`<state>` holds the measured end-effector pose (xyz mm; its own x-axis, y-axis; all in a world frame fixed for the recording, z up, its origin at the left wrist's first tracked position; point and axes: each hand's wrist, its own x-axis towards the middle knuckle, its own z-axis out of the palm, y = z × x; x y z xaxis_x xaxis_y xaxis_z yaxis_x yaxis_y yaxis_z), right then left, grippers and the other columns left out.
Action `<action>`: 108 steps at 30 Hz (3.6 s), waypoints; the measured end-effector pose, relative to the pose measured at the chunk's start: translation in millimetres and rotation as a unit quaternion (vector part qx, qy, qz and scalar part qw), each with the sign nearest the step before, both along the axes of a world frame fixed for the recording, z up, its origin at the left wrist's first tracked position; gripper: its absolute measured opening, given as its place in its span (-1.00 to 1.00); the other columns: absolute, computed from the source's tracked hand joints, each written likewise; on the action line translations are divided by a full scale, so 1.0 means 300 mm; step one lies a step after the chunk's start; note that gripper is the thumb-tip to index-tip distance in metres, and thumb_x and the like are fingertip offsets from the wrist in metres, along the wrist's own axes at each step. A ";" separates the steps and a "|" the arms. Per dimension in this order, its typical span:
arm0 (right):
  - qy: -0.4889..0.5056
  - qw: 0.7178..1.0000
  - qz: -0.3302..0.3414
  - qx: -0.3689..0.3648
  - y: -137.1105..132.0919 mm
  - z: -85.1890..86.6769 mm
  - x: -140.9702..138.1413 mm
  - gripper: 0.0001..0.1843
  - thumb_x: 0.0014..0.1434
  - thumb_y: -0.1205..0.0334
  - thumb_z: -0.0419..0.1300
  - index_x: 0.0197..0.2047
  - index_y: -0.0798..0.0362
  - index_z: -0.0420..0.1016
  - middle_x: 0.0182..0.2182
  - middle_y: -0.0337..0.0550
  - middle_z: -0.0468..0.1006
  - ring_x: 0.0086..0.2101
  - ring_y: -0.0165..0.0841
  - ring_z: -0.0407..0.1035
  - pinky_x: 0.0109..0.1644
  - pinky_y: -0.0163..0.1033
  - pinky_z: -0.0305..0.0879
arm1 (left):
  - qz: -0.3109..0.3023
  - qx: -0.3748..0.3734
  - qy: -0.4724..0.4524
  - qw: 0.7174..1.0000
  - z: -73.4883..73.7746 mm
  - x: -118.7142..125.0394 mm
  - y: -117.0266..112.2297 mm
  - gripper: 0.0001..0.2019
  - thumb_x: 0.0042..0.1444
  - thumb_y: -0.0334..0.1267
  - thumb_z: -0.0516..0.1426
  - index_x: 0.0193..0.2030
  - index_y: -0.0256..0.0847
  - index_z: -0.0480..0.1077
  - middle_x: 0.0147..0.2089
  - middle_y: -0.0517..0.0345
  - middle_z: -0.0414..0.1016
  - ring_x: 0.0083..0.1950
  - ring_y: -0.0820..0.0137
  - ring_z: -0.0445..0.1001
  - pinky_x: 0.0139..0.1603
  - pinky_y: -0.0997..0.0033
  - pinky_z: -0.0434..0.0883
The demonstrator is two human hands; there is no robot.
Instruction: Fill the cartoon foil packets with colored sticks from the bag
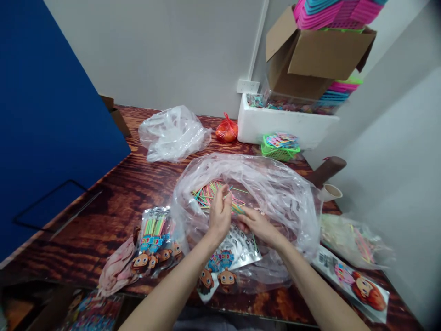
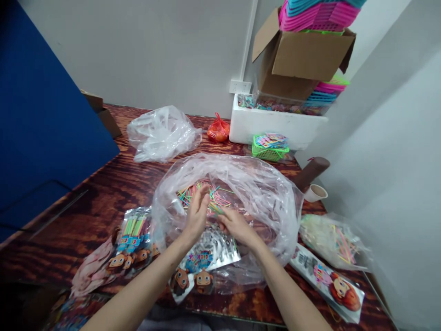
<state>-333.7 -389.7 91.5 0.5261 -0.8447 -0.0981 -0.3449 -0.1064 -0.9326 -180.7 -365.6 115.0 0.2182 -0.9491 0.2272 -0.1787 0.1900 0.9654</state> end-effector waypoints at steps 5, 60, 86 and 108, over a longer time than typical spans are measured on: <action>-0.107 0.980 -0.002 0.166 0.069 -0.035 0.005 -0.63 0.01 -0.03 0.30 -0.51 0.05 0.29 -0.70 -0.39 0.27 -0.68 -0.54 0.10 -0.62 -0.41 -0.03 | -0.136 0.056 -0.093 0.985 -0.026 -0.072 -0.004 -0.71 0.25 -0.19 -0.03 -0.17 -0.20 0.50 -0.17 0.04 0.59 -0.10 0.26 0.52 0.05 0.25 0.38; -0.085 0.953 -0.272 -0.105 0.231 -0.125 -0.073 -0.77 0.25 0.14 0.07 -0.22 0.01 0.53 -0.21 -0.13 0.58 -0.15 -0.23 0.42 -0.01 -0.19 0.24 | -0.162 0.091 -0.546 0.817 -0.085 -0.063 0.303 -0.88 0.17 -0.37 0.09 -0.19 -0.29 0.43 -0.18 -0.08 0.47 -0.09 0.10 0.42 -0.08 0.14 0.35; -0.125 0.961 -0.194 -0.154 0.298 -0.031 -0.002 -0.72 0.26 0.34 0.04 -0.10 -0.03 0.55 -0.13 -0.15 0.56 -0.07 -0.28 0.39 0.06 -0.17 0.21 | 0.009 0.104 -0.450 0.887 -0.190 0.101 0.279 -0.81 0.12 -0.28 0.20 -0.20 -0.21 0.25 -0.22 0.04 0.43 -0.13 0.19 0.44 -0.14 0.27 0.34; -0.133 0.962 -0.194 -0.142 0.301 -0.008 0.009 -0.78 0.28 0.28 0.07 -0.15 -0.03 0.55 -0.17 -0.16 0.57 -0.10 -0.29 0.41 0.03 -0.20 0.22 | -0.030 0.030 -0.068 0.997 -0.110 0.166 0.257 -0.85 0.17 -0.24 0.10 -0.25 -0.19 0.49 -0.27 0.13 0.47 -0.21 0.35 0.43 -0.18 0.44 0.32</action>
